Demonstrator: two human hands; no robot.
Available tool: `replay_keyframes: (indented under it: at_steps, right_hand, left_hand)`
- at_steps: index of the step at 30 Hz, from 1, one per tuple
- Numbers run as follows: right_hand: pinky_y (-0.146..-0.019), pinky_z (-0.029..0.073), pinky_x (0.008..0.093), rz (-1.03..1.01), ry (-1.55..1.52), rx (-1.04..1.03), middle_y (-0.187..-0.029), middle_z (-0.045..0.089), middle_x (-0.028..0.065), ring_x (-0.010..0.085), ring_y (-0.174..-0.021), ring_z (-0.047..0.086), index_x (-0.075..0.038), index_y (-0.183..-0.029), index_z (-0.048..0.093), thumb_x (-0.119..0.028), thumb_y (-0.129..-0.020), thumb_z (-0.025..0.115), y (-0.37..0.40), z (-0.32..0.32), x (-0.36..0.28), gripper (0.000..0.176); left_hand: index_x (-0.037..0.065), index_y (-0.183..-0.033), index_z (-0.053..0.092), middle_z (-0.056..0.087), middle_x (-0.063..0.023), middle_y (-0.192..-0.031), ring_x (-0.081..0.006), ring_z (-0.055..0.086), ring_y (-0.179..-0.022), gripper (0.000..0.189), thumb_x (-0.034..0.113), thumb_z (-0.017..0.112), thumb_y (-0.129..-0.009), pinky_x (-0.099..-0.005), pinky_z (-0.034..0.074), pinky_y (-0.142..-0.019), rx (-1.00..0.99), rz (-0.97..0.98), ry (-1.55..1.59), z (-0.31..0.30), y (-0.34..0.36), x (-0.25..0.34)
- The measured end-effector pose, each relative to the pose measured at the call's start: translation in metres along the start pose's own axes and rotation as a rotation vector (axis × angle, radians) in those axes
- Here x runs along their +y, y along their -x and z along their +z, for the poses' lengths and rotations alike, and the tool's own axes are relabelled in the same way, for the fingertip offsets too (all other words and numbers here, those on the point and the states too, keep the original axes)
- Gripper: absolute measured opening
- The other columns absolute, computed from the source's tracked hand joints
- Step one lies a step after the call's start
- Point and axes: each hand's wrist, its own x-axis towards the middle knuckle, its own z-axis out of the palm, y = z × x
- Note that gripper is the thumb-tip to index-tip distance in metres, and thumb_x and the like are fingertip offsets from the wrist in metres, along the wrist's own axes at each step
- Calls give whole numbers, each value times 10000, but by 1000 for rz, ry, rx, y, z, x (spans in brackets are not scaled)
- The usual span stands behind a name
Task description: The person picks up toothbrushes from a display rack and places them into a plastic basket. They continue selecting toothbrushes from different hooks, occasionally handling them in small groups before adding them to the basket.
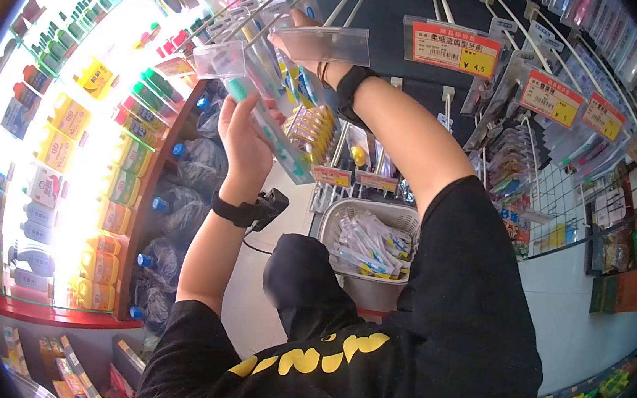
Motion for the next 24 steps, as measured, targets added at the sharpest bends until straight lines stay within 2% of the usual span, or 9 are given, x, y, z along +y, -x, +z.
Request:
replay_keyframes:
  at_steps: [4, 5, 6, 8, 13, 16, 18, 20, 24]
  right_hand:
    - [-755, 488, 372, -5, 75, -48, -983, 625, 211, 304, -840, 638, 31, -1193, 494, -431, -739, 705, 27, -5, -23, 681]
    - [-686, 497, 351, -85, 49, -102, -876, 642, 168, 243, -740, 648, 26, -1193, 494, -411, -749, 699, 31, -12, -30, 655]
    - [-686, 497, 351, -88, 49, -106, -876, 642, 168, 243, -740, 648, 26, -1193, 494, -411, -749, 699, 35, -13, -36, 655]
    - [-745, 470, 414, -120, -78, -191, -878, 631, 182, 339, -856, 615, -33, -1073, 584, -371, -740, 656, 47, -15, -53, 480]
    - [-707, 482, 415, -124, -31, -169, -792, 629, 154, 333, -790, 615, -45, -1021, 605, -354, -719, 664, 70, -33, -92, 436]
    - [-702, 487, 418, -106, -1, -208, -792, 634, 175, 346, -780, 619, -41, -1005, 611, -348, -717, 663, 76, -37, -108, 424]
    - [-587, 466, 362, -325, -32, -224, -694, 618, 158, 304, -640, 618, -41, -1031, 613, -299, -712, 692, 81, -29, -106, 418]
    - [-597, 469, 372, -297, -15, -324, -718, 621, 170, 320, -665, 621, -36, -1018, 608, -303, -712, 694, 92, -22, -104, 416]
    - [-638, 481, 386, -267, 36, -501, -765, 631, 184, 340, -724, 631, -28, -1006, 586, -297, -722, 696, 128, -20, -98, 406]
  left_hand:
    - [44, -951, 502, 593, -77, -750, -152, 601, -588, 149, 101, 604, -859, -269, 514, -584, 28, -27, -53, -7, 6, 9]
    - [46, -928, 520, 580, -73, -789, -160, 579, -638, 127, 121, 596, -859, -303, 496, -624, 38, -69, -175, -9, 13, 10]
    - [46, -928, 520, 580, -73, -789, -160, 579, -638, 127, 121, 596, -859, -303, 496, -624, 42, -67, -173, -12, 20, 9]
    - [43, -937, 517, 580, -68, -807, -158, 580, -644, 122, 122, 583, -873, -307, 497, -628, 34, -163, -233, -27, 34, -1]
    - [75, -997, 437, 585, -82, -764, -190, 627, -644, 260, 319, 507, -940, -306, 514, -586, 162, -29, -191, -78, 29, -3]
    - [68, -992, 439, 583, -82, -762, -197, 626, -635, 276, 330, 509, -941, -313, 513, -576, 158, 1, -280, -105, 9, 7]
    - [58, -998, 463, 582, -77, -762, -189, 629, -657, 283, 331, 512, -942, -303, 512, -600, 137, 38, -309, -106, -9, 17]
    - [49, -1009, 501, 587, -64, -774, -162, 617, -680, 275, 317, 506, -948, -290, 509, -632, 95, 155, -371, -100, -26, 30]
    - [53, -1019, 532, 592, -49, -789, -131, 596, -691, 251, 292, 493, -956, -282, 506, -657, 44, 189, -317, -91, -43, 49]
